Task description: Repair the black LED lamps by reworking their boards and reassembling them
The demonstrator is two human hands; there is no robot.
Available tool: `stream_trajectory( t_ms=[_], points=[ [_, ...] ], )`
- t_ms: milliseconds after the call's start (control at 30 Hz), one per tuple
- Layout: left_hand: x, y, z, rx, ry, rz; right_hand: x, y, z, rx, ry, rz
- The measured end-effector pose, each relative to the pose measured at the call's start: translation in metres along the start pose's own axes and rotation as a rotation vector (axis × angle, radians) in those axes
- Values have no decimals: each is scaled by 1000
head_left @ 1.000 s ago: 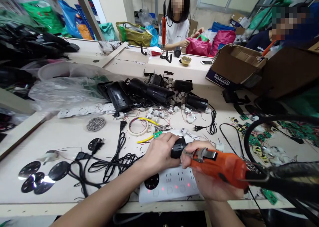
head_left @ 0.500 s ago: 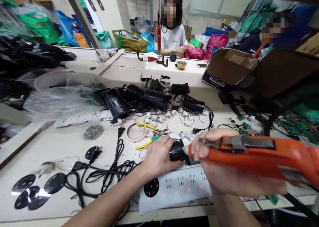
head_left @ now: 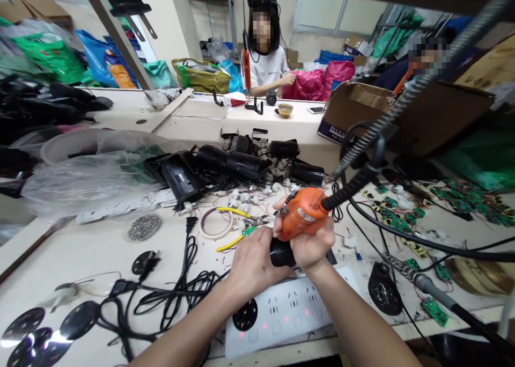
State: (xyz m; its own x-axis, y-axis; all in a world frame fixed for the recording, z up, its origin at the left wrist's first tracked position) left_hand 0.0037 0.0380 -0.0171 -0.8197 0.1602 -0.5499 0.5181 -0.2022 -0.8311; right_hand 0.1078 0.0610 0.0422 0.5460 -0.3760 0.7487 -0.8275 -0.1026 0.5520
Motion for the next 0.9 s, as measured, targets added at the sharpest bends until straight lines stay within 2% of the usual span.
stream_trajectory(
  t_ms=[133, 267, 400, 567, 733, 900],
  points=[
    [0, -1, 0, 2, -13, 14, -6, 0, -5, 4, 50, -8],
    [1, 0, 0, -39, 74, 34, -4, -2, -7, -18, 89, 18],
    [-1, -2, 3, -39, 171, 19, 16, -3, -5, -82, 18, 65],
    [14, -15, 21, -15, 146, 90, 40, 7, 6, -8, 2, -17],
    [43, -15, 46, -14, 9, 183, 22, 33, 14, 55, 79, -72],
    [49, -8, 50, -32, 25, 277, -4, 49, 12, 0, 75, -20]
  ],
)
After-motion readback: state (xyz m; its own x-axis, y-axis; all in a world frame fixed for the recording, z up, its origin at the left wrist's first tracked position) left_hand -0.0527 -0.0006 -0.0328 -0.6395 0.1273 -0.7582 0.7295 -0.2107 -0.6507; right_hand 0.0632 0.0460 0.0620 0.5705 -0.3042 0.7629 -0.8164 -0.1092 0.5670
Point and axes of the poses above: each hand's wrist, its own z-axis away from the middle knuckle, its own y-axis out of the palm, x = y × z, the point moved 2 cm from there along -z, towards the middle knuckle, and after that the axes turned 4 degrees about -y, right-handed, at the moved point
